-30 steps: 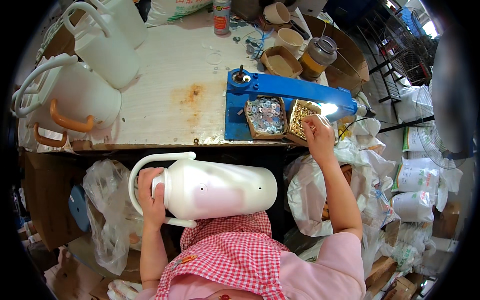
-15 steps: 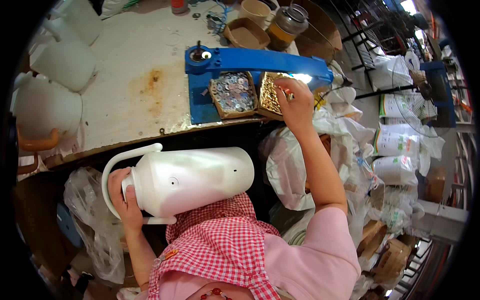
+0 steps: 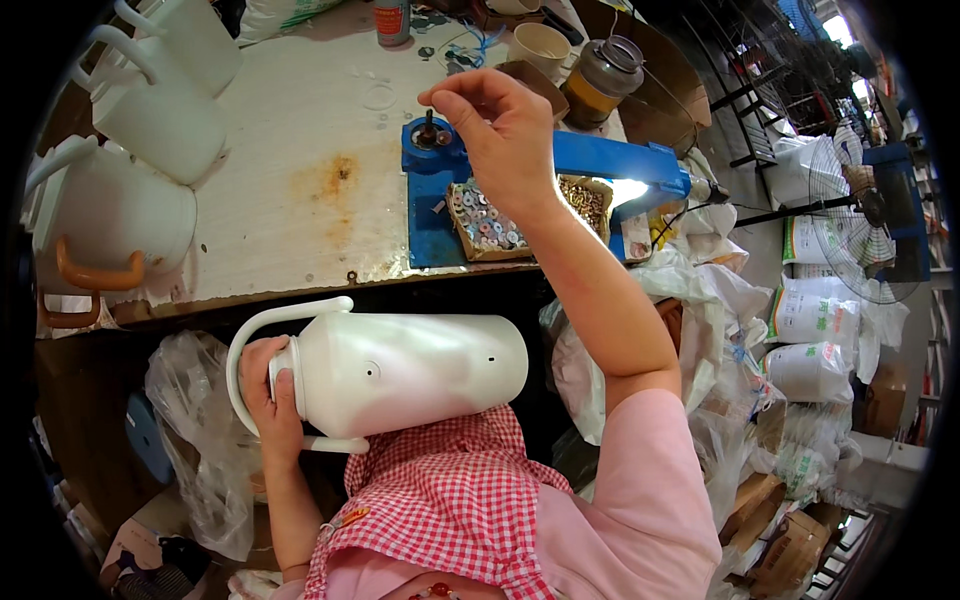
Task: The person assembles white thermos flasks by hand and using a mechanical press. They pick up a handle, insert it into the side of the flask body, retrieve a metal fastener from a tray, and use the press to attach the handle before placing the flask aside.
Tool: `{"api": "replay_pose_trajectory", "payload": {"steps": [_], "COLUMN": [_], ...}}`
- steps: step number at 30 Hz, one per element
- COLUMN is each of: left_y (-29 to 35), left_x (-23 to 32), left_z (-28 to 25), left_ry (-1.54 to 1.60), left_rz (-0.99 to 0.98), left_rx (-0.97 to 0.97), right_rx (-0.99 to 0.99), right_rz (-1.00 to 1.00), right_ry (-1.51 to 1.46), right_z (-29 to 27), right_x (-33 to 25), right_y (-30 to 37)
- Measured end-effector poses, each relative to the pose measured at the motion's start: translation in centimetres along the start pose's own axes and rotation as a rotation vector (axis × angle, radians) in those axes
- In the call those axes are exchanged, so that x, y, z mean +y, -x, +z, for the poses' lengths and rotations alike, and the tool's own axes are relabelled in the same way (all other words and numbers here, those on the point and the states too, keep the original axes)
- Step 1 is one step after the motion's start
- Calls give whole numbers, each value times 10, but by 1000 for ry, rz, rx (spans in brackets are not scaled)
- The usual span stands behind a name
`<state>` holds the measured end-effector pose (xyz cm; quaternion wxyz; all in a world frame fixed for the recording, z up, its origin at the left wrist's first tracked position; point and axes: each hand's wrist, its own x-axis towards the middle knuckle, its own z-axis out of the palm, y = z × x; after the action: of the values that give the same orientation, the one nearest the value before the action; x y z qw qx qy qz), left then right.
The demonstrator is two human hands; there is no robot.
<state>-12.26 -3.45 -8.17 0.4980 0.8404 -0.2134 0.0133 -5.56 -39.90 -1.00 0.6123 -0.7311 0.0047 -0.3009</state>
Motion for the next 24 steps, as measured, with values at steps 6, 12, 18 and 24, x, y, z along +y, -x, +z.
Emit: {"api": "replay_pose_trajectory", "payload": {"steps": [6, 12, 18, 24], "left_y": [-4, -5, -5, -7], "left_x": [0, 1, 1, 1], "left_z": [-2, -3, -2, -1], "left_ry": [-7, -9, -8, -2], "left_rz": [-6, -10, -12, -13], "left_rx": [-9, -20, -27, -20], "right_rx": [-27, -72, -42, -44], "right_rz": [72, 75, 89, 134], "right_ry": [-17, 49, 0, -53], "right_z": [4, 2, 1, 4], "right_x": [0, 0, 8, 8], "right_y": [-2, -6, -5, -5]}}
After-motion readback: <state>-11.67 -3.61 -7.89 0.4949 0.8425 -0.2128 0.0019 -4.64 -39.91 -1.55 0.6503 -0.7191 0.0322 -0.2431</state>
